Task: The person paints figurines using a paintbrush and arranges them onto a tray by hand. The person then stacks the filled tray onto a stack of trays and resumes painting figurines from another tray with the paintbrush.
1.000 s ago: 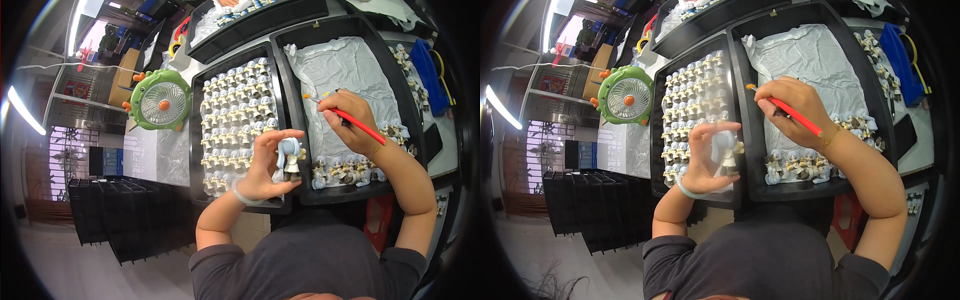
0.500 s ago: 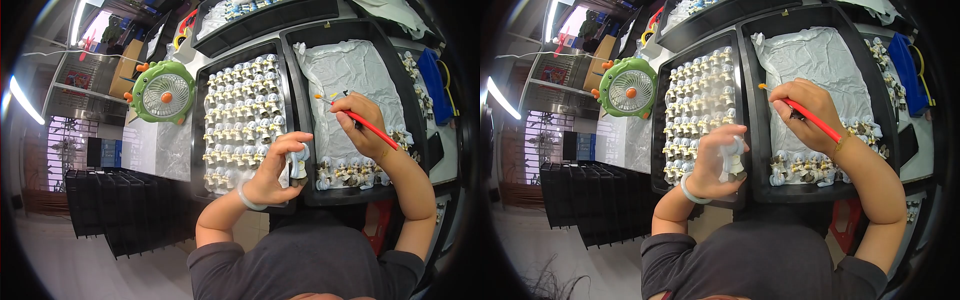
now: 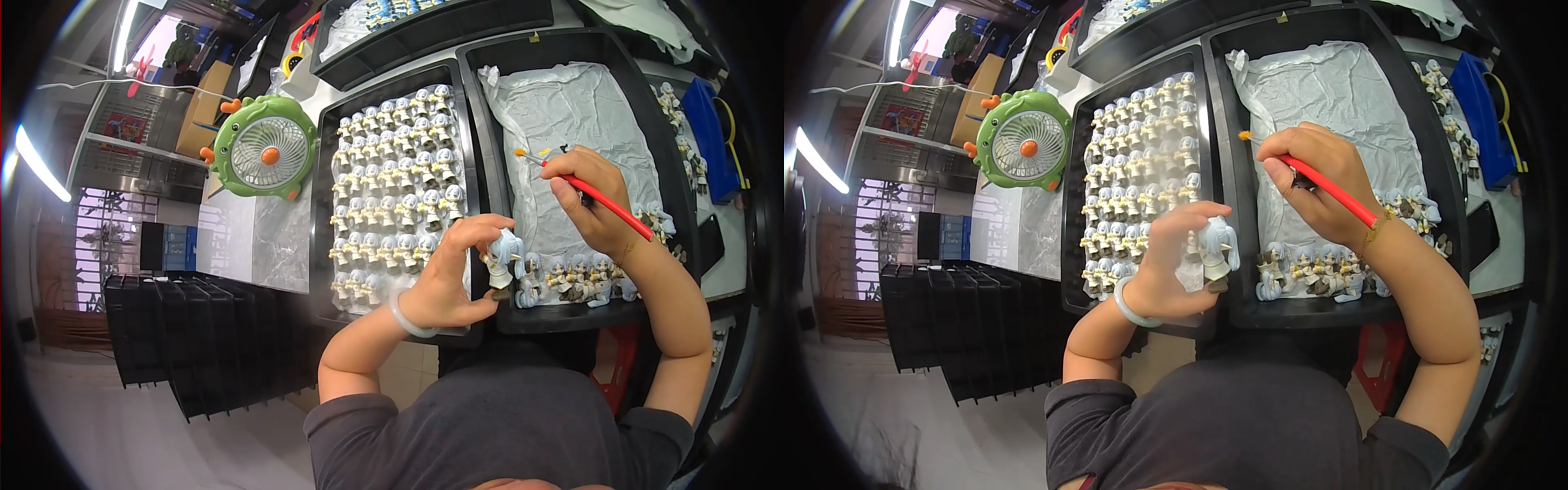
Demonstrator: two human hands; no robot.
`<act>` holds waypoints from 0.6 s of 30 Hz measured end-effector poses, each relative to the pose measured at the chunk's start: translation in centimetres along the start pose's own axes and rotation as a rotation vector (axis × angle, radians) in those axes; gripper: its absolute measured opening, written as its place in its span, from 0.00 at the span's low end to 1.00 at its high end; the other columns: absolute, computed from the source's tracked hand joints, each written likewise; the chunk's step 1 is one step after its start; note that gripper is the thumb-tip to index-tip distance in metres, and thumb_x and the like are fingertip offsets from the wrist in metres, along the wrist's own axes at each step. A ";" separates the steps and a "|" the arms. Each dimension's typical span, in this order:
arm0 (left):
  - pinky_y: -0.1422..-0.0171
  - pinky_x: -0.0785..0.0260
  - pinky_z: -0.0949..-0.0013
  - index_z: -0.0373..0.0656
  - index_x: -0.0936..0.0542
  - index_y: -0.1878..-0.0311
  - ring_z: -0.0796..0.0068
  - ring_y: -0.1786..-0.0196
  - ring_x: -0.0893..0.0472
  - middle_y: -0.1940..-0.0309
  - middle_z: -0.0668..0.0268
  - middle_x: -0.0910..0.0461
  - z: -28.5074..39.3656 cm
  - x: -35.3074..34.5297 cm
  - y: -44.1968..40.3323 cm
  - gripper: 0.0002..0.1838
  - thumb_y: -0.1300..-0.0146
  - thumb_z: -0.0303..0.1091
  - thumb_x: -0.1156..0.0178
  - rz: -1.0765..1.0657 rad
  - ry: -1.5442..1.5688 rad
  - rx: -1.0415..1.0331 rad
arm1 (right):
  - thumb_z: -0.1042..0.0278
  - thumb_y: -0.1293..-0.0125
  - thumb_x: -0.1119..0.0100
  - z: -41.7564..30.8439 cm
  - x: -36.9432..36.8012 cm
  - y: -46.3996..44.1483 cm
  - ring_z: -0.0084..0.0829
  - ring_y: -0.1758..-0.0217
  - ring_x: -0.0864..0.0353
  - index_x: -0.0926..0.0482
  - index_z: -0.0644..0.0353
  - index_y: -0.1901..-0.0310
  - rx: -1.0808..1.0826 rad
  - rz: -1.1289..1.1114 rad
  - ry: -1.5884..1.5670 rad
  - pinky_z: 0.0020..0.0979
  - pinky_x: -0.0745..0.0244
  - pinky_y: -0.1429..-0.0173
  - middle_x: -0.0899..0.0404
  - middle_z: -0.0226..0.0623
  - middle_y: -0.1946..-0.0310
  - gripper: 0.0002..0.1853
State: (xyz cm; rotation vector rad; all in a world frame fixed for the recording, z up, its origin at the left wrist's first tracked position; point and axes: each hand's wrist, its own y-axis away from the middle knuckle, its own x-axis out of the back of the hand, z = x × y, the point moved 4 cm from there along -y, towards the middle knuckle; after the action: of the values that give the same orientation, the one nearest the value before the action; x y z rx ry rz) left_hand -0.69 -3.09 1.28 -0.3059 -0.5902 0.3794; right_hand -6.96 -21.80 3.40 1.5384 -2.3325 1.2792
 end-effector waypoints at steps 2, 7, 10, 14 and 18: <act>0.42 0.41 0.59 0.44 0.44 0.44 0.56 0.46 0.32 0.47 0.49 0.34 0.1 0.0 0.0 0.41 0.67 0.17 0.40 0.003 -0.014 0.005 | 0.75 0.44 0.44 0.0 0.0 0.0 0.34 0.72 0.27 0.25 0.61 0.68 -0.002 -0.002 -0.009 0.30 0.32 0.66 0.23 0.35 0.73 0.02; 0.47 0.40 0.61 0.41 0.42 0.45 0.60 0.53 0.32 0.53 0.53 0.34 0.2 0.0 -0.1 0.40 0.67 0.24 0.37 0.022 -0.086 -0.026 | 0.75 0.44 0.45 0.0 0.0 0.0 0.34 0.72 0.27 0.25 0.61 0.68 0.000 0.001 -0.010 0.30 0.32 0.66 0.23 0.35 0.73 0.02; 0.50 0.41 0.63 0.38 0.37 0.48 0.61 0.57 0.33 0.59 0.56 0.34 0.7 0.5 -0.3 0.37 0.67 0.33 0.35 -0.015 -0.172 0.037 | 0.75 0.44 0.45 0.1 -0.1 0.0 0.34 0.72 0.27 0.25 0.60 0.68 0.003 0.000 -0.006 0.30 0.32 0.67 0.23 0.35 0.73 0.02; 0.53 0.45 0.65 0.38 0.31 0.53 0.62 0.61 0.35 0.64 0.59 0.35 1.0 0.7 -0.6 0.35 0.68 0.43 0.34 -0.042 -0.404 0.097 | 0.75 0.44 0.45 0.1 -0.1 0.1 0.33 0.73 0.28 0.25 0.60 0.68 -0.005 -0.017 0.004 0.30 0.32 0.67 0.24 0.35 0.74 0.02; 0.60 0.49 0.65 0.41 0.30 0.58 0.65 0.67 0.36 0.71 0.63 0.38 0.9 0.5 -0.8 0.33 0.71 0.46 0.34 0.019 -0.427 0.075 | 0.74 0.43 0.45 0.0 -0.2 0.1 0.33 0.73 0.28 0.25 0.60 0.68 0.003 -0.012 0.012 0.30 0.33 0.67 0.24 0.35 0.74 0.02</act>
State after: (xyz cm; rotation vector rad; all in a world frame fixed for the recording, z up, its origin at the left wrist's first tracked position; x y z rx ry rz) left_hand -0.62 -3.44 2.55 -0.1577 -0.9896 0.4891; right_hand -6.93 -21.68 3.28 1.5388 -2.3121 1.2867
